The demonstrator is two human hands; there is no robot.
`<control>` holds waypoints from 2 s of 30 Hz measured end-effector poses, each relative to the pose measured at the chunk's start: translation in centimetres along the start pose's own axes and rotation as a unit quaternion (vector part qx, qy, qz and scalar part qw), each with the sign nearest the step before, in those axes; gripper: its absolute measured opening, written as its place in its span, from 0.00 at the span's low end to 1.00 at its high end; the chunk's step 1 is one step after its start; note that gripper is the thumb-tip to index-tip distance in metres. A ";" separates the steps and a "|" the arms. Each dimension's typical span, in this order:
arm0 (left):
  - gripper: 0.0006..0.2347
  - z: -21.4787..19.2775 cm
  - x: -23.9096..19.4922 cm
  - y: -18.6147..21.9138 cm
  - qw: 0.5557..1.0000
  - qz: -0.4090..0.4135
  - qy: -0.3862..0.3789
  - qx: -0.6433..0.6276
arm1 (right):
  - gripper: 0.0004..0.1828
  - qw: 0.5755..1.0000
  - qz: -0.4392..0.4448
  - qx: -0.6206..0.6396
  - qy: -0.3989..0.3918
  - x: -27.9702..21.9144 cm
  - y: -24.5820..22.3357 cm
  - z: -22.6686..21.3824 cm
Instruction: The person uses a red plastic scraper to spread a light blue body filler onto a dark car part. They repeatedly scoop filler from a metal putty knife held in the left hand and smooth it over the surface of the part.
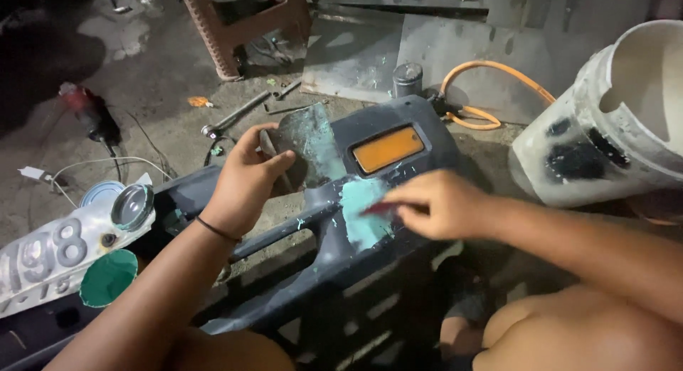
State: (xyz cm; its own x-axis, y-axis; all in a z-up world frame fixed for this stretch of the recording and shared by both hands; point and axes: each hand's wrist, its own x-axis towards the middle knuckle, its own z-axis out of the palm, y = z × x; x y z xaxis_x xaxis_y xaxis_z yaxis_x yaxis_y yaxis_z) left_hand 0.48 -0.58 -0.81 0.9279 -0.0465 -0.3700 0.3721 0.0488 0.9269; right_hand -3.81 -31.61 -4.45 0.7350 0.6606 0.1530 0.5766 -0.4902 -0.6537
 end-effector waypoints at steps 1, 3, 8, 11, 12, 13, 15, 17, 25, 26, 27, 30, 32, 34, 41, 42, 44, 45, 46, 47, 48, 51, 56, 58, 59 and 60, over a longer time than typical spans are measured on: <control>0.18 0.0 -0.1 0.1 1.000 0.001 0.001 0.001 | 0.15 1.000 -0.001 0.000 0.001 0.8 -0.9 -1.0; 0.17 -0.1 -0.2 0.1 0.999 0.012 0.005 -0.040 | 0.14 0.983 0.073 -0.001 0.168 2.2 -2.6 -3.0; 0.14 -0.6 0.0 -0.3 0.992 0.010 0.025 -0.124 | 0.18 0.947 0.124 -0.047 0.291 4.1 -2.7 -3.1; 0.07 -1.0 -0.4 -0.4 0.985 0.004 0.033 -0.170 | 0.17 0.940 0.141 -0.048 0.306 5.5 -3.6 -1.7; 0.05 -1.1 -0.6 -0.3 0.982 0.011 0.031 -0.187 | 0.17 0.940 0.137 -0.047 0.309 6.1 -3.9 -1.2; 0.05 -1.1 -0.9 -0.1 0.982 0.013 0.031 -0.186 | 0.17 0.940 0.135 -0.047 0.311 6.4 -4.2 -1.2; 0.02 -1.3 -1.6 0.1 0.979 0.023 0.029 -0.201 | 0.14 0.949 0.012 -0.027 0.315 6.9 -4.8 -1.2; 0.02 -1.4 -1.5 -0.1 0.974 0.026 0.032 -0.221 | 0.13 0.944 -0.016 -0.050 0.327 7.6 -4.7 -0.7; 0.03 -1.2 -1.3 -0.7 0.961 0.020 0.026 -0.274 | 0.13 0.939 -0.080 -0.017 0.334 9.7 -5.5 0.7; 0.03 -1.1 -1.5 -0.7 0.959 0.017 0.029 -0.283 | 0.14 0.940 -0.097 -0.023 0.327 9.9 -6.0 0.6; 0.03 -1.0 -1.6 -0.5 0.956 0.016 0.033 -0.291 | 0.15 0.940 -0.116 -0.028 0.320 10.2 -6.4 0.5; 0.04 -1.1 -1.2 -1.6 0.951 0.015 0.032 -0.309 | 0.15 0.941 -0.114 -0.005 0.320 9.7 -4.3 1.8; 0.05 -1.2 -1.4 -1.5 0.949 0.014 0.033 -0.313 | 0.13 0.943 -0.094 -0.013 0.320 8.9 -2.5 2.8; 0.05 -1.0 -1.6 -1.2 0.949 0.010 0.027 -0.315 | 0.11 0.943 -0.069 -0.023 0.324 8.1 -0.9 4.1; 0.06 -0.5 -3.4 1.6 0.953 0.119 0.001 -0.278 | 0.20 0.980 -0.093 0.006 0.178 7.7 -2.2 4.6; 0.07 -0.5 -4.0 2.2 0.959 0.151 0.009 -0.241 | 0.21 0.989 -0.047 -0.015 0.136 7.6 -1.8 4.7; 0.07 -0.8 -4.2 2.1 0.961 0.161 0.011 -0.223 | 0.24 0.993 -0.019 -0.016 0.114 6.9 -0.9 3.5; 0.07 -1.0 -4.3 2.0 0.963 0.175 0.014 -0.205 | 0.27 0.996 0.004 -0.018 0.092 6.5 -0.5 2.9; 0.07 -1.2 -4.4 2.0 0.963 0.170 0.016 -0.208 | 0.27 0.996 0.007 -0.018 0.087 6.5 -0.6 2.3; 0.07 -1.4 -4.4 2.1 0.966 0.173 0.010 -0.189 | 0.24 0.994 0.010 -0.040 0.099 6.5 -0.7 1.7; 0.06 -1.6 -4.5 2.1 0.970 0.177 0.005 -0.170 | 0.21 0.992 0.013 -0.063 0.111 6.6 -0.9 1.0; 0.04 -2.4 -4.2 2.5 0.979 0.132 0.019 -0.154 | 0.15 0.973 -0.059 -0.184 0.127 5.9 -0.3 0.4; 0.05 -3.6 -2.3 0.9 0.984 0.114 0.040 -0.127 | 0.13 0.911 -0.150 -0.359 0.138 4.0 4.7 4.2; 0.05 -2.8 -3.2 1.6 0.986 0.108 0.044 -0.119 | 0.12 0.889 -0.170 -0.395 0.156 3.7 4.9 5.3; 0.06 -2.5 -3.4 1.8 0.987 0.106 0.048 -0.112 | 0.12 0.878 -0.185 -0.413 0.159 3.6 5.1 5.5; 0.07 -2.3 -3.5 2.0 0.988 0.103 0.053 -0.106 | 0.12 0.866 -0.199 -0.430 0.161 3.5 5.3 5.8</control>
State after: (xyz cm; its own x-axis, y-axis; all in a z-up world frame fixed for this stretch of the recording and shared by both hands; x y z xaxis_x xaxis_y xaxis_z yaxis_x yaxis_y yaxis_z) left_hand -1.93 1.93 2.20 0.9778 0.0898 -0.1893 0.1613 0.2541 0.9536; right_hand -0.22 -28.56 -11.65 0.3984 0.7498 0.5282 0.7584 -0.5932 0.2700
